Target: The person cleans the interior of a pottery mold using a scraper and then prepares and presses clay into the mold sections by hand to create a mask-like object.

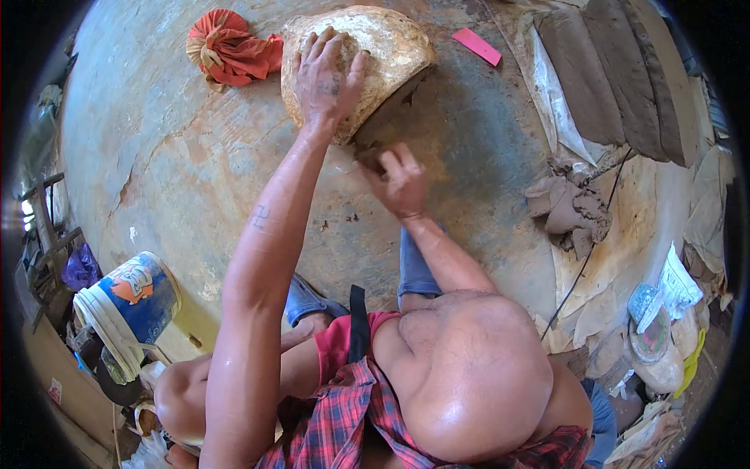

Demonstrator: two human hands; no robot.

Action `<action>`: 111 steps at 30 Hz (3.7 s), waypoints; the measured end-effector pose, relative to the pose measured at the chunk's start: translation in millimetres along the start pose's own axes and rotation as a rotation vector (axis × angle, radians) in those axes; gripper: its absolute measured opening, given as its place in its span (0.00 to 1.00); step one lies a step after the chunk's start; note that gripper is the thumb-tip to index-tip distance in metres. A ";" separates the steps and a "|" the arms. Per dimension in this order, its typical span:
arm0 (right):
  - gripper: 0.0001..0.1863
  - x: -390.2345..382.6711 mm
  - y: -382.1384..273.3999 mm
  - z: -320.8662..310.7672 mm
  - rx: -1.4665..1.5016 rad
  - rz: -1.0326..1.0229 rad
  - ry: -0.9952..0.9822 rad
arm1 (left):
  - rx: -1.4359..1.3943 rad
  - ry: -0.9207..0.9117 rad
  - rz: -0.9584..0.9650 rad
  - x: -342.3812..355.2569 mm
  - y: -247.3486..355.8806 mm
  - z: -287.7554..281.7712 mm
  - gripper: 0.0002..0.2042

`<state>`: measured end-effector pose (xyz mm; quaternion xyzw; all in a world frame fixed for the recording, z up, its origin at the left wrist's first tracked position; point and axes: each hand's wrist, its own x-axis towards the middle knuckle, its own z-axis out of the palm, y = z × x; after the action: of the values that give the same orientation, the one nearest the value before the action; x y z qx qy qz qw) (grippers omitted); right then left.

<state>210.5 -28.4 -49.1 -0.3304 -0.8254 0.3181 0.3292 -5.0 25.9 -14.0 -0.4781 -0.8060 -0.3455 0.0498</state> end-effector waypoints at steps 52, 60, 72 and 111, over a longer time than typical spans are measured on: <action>0.24 45.1 42.4 -13.3 0.056 0.357 0.006 | 0.054 -0.001 0.020 5.1 4.1 0.6 0.24; 0.31 64.0 10.6 -3.8 0.179 0.600 0.056 | 0.028 -0.014 0.013 3.4 -2.1 -1.4 0.25; 0.26 65.9 17.5 1.3 0.286 0.711 0.116 | 0.043 -0.010 0.010 2.0 -2.5 -5.0 0.25; 0.35 30.8 5.5 -267.6 -0.332 0.356 0.385 | -0.062 -0.052 0.047 3.5 -23.9 -2.2 0.23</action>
<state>396.6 80.3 112.4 -0.5733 -0.7175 0.1634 0.3603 -26.7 19.9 -23.1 -0.5069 -0.7845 -0.3566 0.0218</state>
